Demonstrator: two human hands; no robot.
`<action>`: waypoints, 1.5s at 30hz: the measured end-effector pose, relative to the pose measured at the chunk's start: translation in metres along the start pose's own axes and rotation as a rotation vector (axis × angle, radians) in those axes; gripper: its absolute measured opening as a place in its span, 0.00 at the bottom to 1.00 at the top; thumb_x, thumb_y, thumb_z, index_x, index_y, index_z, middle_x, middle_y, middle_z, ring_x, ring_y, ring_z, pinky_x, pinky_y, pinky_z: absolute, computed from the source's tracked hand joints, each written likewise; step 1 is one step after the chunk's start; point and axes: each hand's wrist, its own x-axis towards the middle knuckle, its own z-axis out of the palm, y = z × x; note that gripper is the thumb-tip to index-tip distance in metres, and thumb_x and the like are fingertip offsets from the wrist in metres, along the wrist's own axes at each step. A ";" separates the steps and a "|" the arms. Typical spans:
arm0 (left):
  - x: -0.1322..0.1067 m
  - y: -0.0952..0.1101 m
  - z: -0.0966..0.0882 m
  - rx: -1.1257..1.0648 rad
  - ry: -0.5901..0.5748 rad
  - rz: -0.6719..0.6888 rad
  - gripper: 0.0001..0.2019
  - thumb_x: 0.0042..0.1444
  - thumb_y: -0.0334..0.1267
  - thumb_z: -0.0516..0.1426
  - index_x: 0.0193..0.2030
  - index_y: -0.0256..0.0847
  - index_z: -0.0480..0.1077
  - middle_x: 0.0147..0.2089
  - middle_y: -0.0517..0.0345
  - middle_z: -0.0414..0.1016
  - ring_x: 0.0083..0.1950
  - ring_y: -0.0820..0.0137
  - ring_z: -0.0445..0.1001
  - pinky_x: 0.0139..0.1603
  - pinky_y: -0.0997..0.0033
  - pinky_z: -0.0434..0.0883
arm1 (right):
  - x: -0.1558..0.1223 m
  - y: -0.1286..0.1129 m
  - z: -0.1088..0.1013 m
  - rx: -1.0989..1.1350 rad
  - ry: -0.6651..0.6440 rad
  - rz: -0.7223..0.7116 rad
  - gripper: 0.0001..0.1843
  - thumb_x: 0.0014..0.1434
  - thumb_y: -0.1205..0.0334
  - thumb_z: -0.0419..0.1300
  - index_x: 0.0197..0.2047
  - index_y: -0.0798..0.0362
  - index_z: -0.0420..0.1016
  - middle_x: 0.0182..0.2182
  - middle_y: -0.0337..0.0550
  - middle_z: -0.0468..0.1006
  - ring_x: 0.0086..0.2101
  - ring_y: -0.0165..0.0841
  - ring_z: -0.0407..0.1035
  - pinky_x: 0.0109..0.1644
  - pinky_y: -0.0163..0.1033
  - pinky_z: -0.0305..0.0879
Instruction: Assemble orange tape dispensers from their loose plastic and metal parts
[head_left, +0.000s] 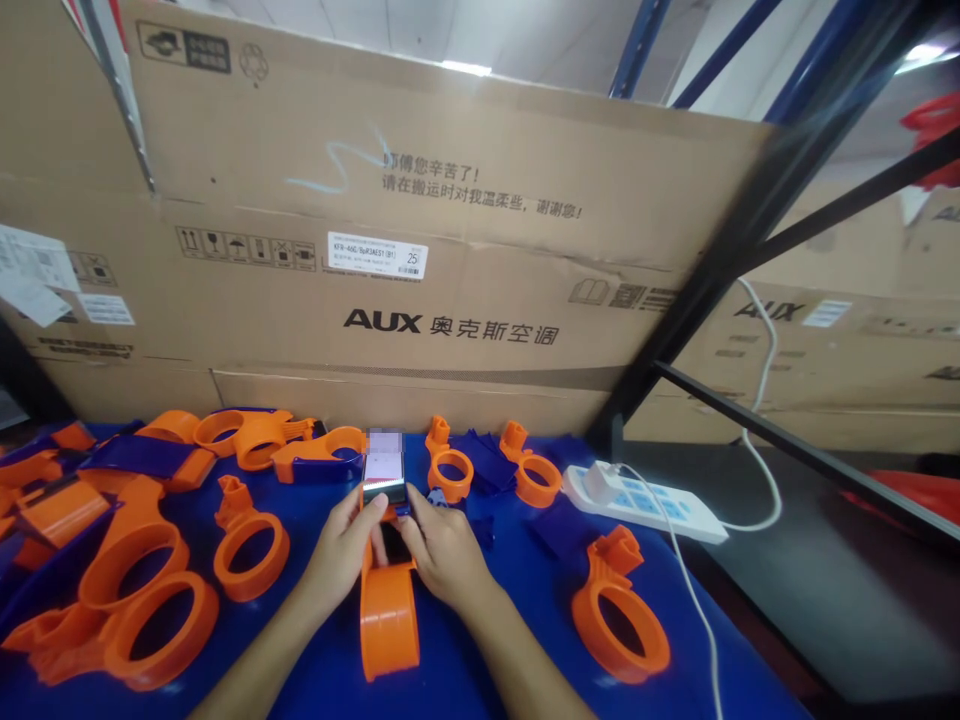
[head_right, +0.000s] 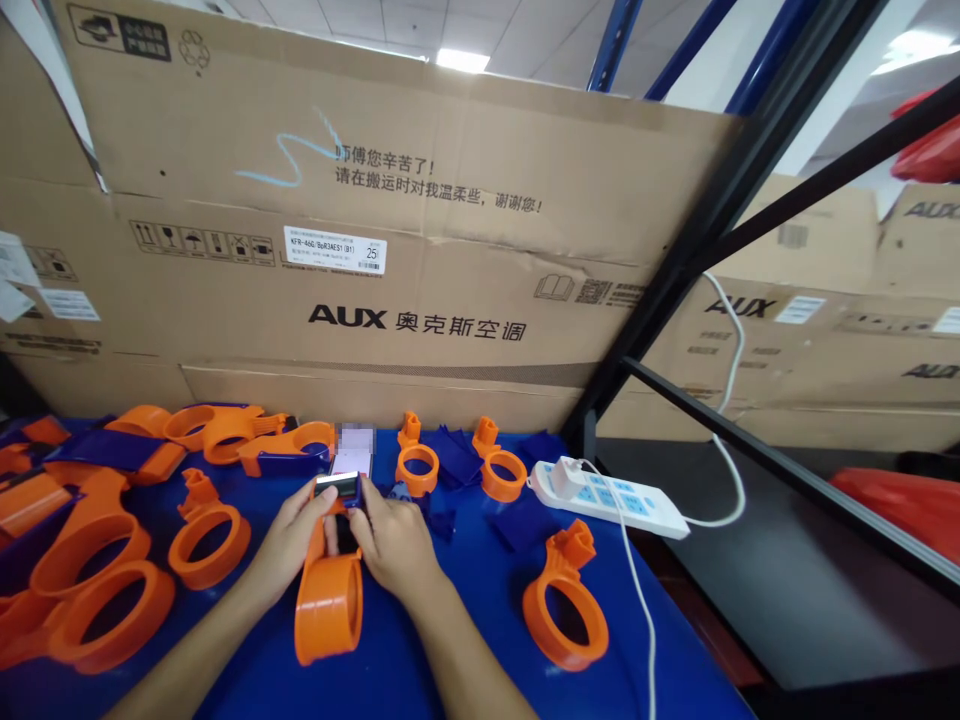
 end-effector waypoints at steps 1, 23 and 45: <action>0.000 0.001 0.000 -0.003 0.002 0.000 0.17 0.60 0.53 0.61 0.43 0.40 0.76 0.18 0.63 0.71 0.18 0.69 0.70 0.26 0.71 0.68 | 0.000 0.000 -0.001 -0.013 -0.007 -0.007 0.22 0.72 0.59 0.48 0.63 0.59 0.70 0.29 0.46 0.81 0.25 0.36 0.73 0.30 0.36 0.64; -0.010 0.028 0.003 -0.580 -0.057 -0.462 0.14 0.57 0.46 0.67 0.32 0.36 0.74 0.23 0.57 0.75 0.21 0.74 0.72 0.25 0.77 0.69 | -0.003 0.006 -0.006 0.099 0.070 -0.030 0.29 0.73 0.54 0.53 0.72 0.53 0.61 0.44 0.50 0.85 0.39 0.39 0.81 0.44 0.40 0.76; 0.001 0.013 -0.015 -0.432 -0.424 -0.590 0.30 0.58 0.62 0.56 0.14 0.45 0.55 0.11 0.59 0.56 0.15 0.73 0.57 0.18 0.71 0.55 | -0.009 0.004 0.012 -0.075 0.138 -0.241 0.27 0.74 0.63 0.48 0.73 0.61 0.60 0.45 0.59 0.84 0.30 0.37 0.79 0.37 0.40 0.79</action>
